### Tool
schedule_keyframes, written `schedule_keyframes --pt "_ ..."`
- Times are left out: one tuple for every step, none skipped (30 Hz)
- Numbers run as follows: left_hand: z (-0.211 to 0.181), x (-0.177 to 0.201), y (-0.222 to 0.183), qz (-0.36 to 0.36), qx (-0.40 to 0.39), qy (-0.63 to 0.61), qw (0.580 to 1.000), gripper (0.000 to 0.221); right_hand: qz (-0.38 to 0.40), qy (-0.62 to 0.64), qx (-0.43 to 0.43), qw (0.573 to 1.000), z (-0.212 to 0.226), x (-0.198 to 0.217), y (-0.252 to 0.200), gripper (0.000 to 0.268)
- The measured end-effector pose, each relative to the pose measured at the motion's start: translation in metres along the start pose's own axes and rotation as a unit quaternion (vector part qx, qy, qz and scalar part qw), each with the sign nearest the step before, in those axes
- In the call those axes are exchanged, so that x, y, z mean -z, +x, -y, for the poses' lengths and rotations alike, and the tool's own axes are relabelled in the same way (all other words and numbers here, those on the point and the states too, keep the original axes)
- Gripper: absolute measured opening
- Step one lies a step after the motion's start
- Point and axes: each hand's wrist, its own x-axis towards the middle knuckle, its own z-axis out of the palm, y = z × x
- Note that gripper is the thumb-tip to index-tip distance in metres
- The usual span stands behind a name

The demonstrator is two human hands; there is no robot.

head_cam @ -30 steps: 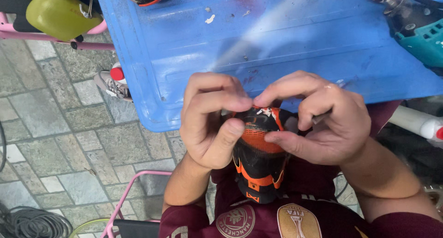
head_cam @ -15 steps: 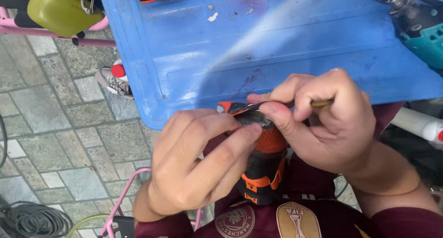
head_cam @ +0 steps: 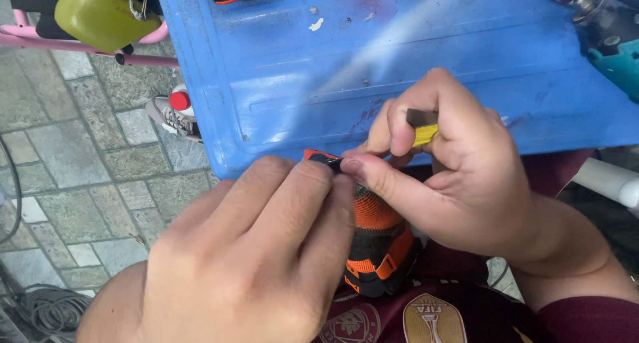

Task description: The person applies adhesive to the edges of a shoe upper and then uses a small tool to press and secure a strip of material along the rim.

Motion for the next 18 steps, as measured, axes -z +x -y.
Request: schedule_keyframes --pt "-0.001 0.0 -0.001 0.003 0.003 0.004 1.0 0.036 0.0 0.005 -0.001 1.0 0.0 -0.001 0.0 0.035" --pt "-0.002 0.0 -0.002 0.011 0.013 0.027 0.999 0.036 0.005 -0.002 0.006 1.0 0.0 -0.002 0.002 0.036" --pt "-0.003 0.0 -0.004 0.02 0.023 0.049 0.998 0.036 0.008 -0.006 0.01 1.0 0.001 -0.002 0.003 0.036" --pt "-0.002 -0.001 -0.005 0.023 0.024 0.052 0.998 0.036 0.01 -0.006 0.014 1.0 0.001 -0.004 0.005 0.037" --pt "-0.001 -0.001 -0.006 0.029 0.022 0.047 0.998 0.036 0.009 0.02 -0.009 1.0 0.002 -0.006 0.007 0.036" --pt "-0.001 -0.001 -0.008 0.033 0.022 0.043 0.998 0.037 0.01 0.045 -0.03 0.998 0.002 -0.008 0.008 0.036" --pt "-0.002 0.0 -0.009 0.035 0.025 0.046 0.998 0.037 0.013 0.049 -0.028 0.998 0.003 -0.01 0.01 0.036" --pt "-0.003 0.0 -0.01 0.027 0.035 0.028 0.999 0.035 0.014 0.034 -0.012 0.999 0.004 -0.011 0.01 0.037" --pt "-0.003 0.0 -0.01 0.019 0.044 0.01 0.999 0.034 0.014 0.019 0.005 1.0 0.004 -0.012 0.011 0.037" --pt "-0.002 0.0 -0.01 0.02 0.044 0.01 0.999 0.034 0.014 0.019 0.004 1.0 0.003 -0.014 0.01 0.037" --pt "0.001 0.0 -0.011 0.016 0.035 -0.003 0.999 0.033 0.01 0.014 0.002 1.0 0.002 -0.015 0.01 0.038" --pt "0.003 0.0 -0.011 0.013 0.026 -0.016 0.999 0.033 0.006 0.009 0.0 1.0 0.002 -0.016 0.011 0.038" --pt "0.004 -0.001 -0.011 0.013 0.026 -0.016 0.999 0.033 0.006 0.009 0.0 1.0 0.002 -0.016 0.011 0.038" --pt "0.005 -0.002 -0.011 0.0 0.018 -0.017 1.0 0.033 0.01 -0.015 0.024 1.0 0.003 -0.016 0.011 0.038" --pt "0.006 -0.003 -0.012 -0.013 0.009 -0.018 1.0 0.034 0.014 -0.039 0.047 0.998 0.003 -0.015 0.011 0.039" --pt "0.007 -0.005 -0.012 -0.013 0.008 -0.019 1.0 0.034 0.012 -0.04 0.047 0.998 0.004 -0.016 0.011 0.039" --pt "0.009 -0.007 -0.012 -0.019 -0.008 -0.007 1.0 0.031 0.007 -0.051 0.042 0.998 0.005 -0.016 0.011 0.038" --pt "0.01 -0.01 -0.013 -0.024 -0.021 0.005 0.999 0.029 0.003 -0.06 0.038 0.997 0.004 -0.016 0.011 0.038"
